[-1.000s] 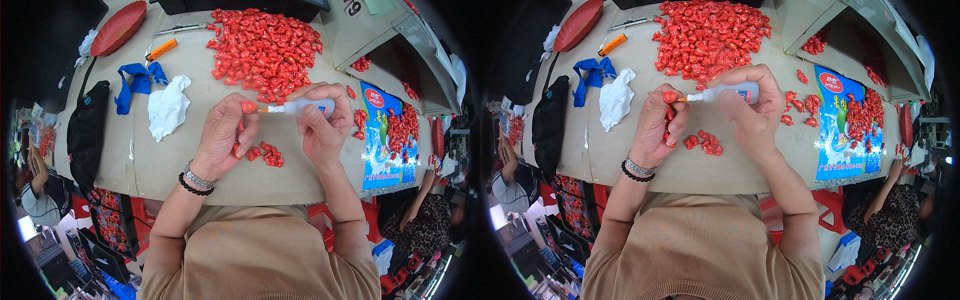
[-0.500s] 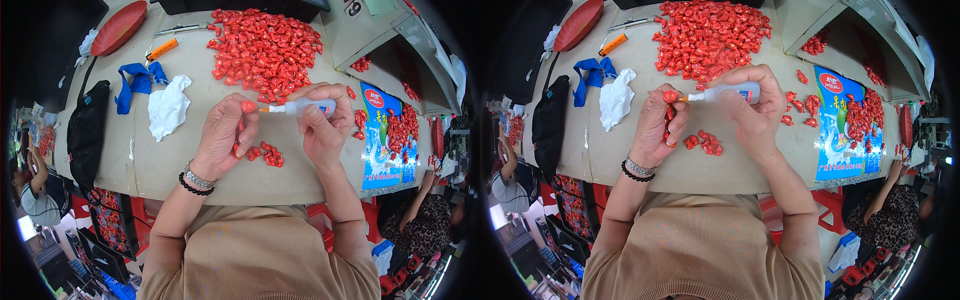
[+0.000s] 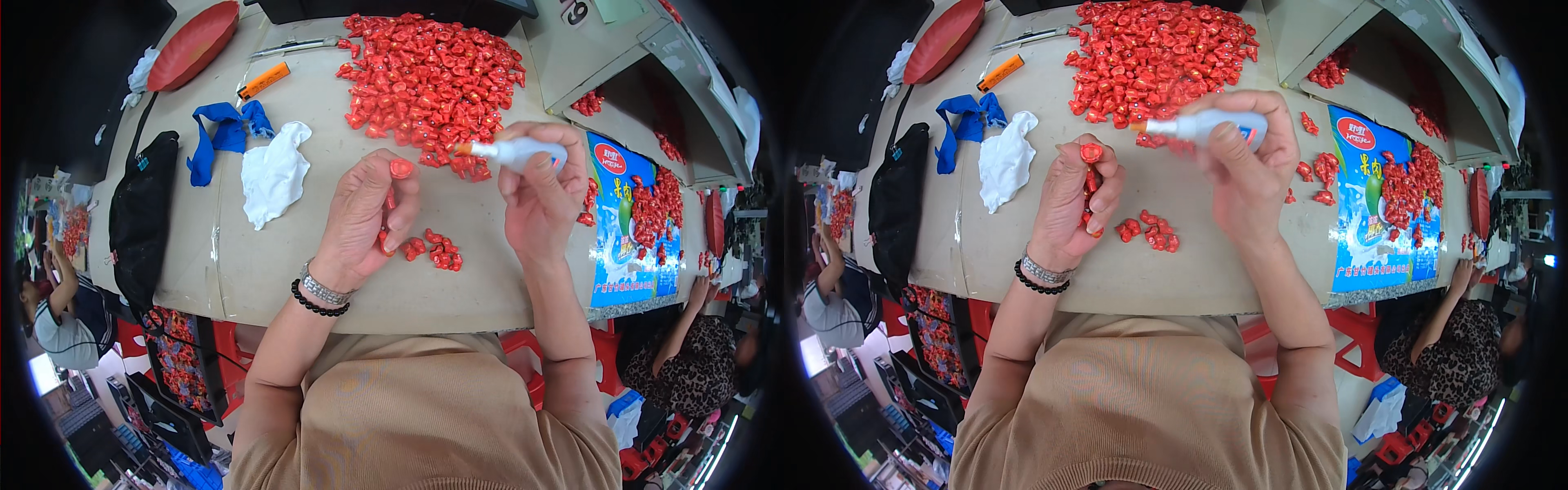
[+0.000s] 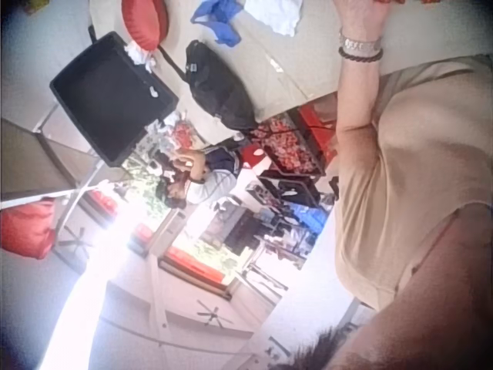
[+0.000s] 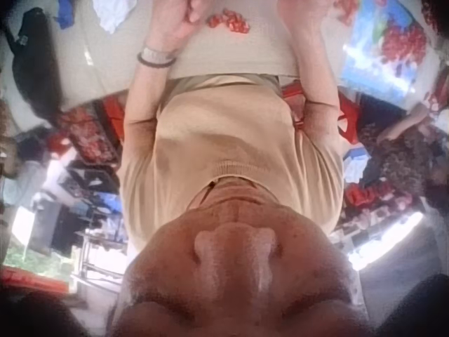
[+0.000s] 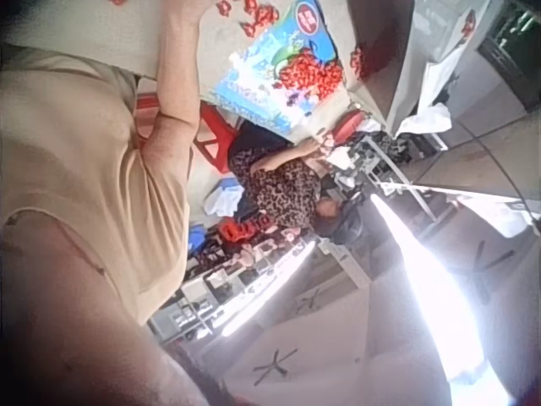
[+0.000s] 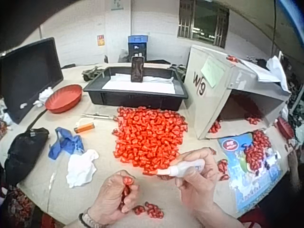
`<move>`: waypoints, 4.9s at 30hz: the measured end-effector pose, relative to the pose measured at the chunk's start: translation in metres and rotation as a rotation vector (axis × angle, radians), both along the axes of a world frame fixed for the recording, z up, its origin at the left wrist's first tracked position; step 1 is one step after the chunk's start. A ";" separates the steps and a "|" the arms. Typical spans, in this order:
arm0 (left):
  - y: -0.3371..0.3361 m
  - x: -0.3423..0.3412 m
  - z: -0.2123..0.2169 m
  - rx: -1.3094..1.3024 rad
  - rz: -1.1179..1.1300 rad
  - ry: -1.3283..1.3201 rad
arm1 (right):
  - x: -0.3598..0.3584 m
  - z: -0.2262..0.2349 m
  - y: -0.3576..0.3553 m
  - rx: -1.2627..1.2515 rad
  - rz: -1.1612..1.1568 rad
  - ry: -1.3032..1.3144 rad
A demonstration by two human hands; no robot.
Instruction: Apply glue to small red plastic components and assemble them into larger decorative units.
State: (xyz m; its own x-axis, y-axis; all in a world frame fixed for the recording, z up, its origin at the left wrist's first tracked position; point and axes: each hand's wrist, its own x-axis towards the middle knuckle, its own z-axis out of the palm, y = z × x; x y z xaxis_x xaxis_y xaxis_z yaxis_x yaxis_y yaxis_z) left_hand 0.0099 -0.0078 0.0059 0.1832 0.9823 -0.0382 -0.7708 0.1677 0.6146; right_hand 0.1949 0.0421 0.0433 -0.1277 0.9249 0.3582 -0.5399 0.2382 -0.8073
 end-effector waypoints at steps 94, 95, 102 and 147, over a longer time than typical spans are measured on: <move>0.005 -0.015 0.004 -0.019 0.049 -0.177 | -0.016 0.014 -0.004 -0.337 0.167 -0.386; 0.005 -0.014 0.004 -0.010 0.034 -0.180 | -0.021 0.012 0.000 -0.340 0.189 -0.395; 0.004 -0.015 -0.004 -0.008 0.036 -0.231 | -0.046 0.001 0.002 -0.332 0.229 -0.443; 0.000 0.002 0.005 0.023 0.257 0.265 | -0.026 -0.009 -0.006 0.360 -0.217 -0.571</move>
